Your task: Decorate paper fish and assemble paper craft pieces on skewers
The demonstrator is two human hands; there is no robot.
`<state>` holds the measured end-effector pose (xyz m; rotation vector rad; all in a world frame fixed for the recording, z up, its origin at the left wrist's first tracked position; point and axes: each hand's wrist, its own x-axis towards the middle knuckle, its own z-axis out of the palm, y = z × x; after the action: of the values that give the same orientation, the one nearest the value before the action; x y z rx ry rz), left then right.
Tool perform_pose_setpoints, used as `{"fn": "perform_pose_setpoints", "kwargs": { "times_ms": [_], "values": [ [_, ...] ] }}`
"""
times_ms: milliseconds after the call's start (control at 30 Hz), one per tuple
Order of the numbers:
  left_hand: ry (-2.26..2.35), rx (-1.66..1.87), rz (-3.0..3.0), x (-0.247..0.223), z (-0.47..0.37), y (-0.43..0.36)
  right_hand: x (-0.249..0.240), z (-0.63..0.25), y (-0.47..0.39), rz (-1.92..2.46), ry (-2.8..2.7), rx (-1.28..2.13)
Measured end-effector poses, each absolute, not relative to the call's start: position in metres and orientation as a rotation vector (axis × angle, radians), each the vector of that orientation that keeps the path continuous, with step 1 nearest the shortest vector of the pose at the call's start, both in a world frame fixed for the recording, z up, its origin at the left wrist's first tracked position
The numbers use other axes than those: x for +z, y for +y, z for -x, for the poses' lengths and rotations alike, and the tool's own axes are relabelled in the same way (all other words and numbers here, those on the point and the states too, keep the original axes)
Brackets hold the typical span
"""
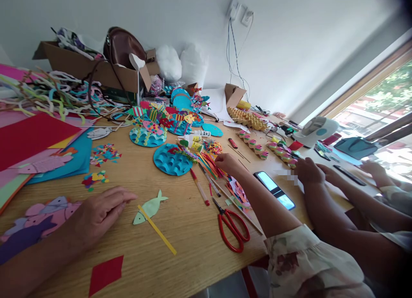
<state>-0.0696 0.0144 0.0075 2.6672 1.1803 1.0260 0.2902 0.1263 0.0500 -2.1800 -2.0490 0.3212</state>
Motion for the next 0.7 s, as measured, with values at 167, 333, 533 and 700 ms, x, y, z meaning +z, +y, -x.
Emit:
{"fn": "perform_pose_setpoints", "kwargs": {
  "times_ms": [167, 333, 533, 700],
  "values": [
    [1.186, 0.906, -2.669, 0.003, 0.075, 0.015, 0.05, -0.29, 0.124, 2.199, -2.065, 0.317],
    [1.185, 0.856, -2.673, 0.002, 0.076, 0.016, 0.05, -0.292, 0.123, 2.233, -2.065, 0.298],
    [1.174, 0.842, -2.685, 0.003, 0.075, 0.015, 0.049, -0.291, 0.121, 2.249, -2.056, 0.164],
    [1.183, 0.865, -2.636, 0.0, 0.075, 0.016, 0.043, -0.281, 0.129, 2.19, -2.182, 0.164]
  ]
}}
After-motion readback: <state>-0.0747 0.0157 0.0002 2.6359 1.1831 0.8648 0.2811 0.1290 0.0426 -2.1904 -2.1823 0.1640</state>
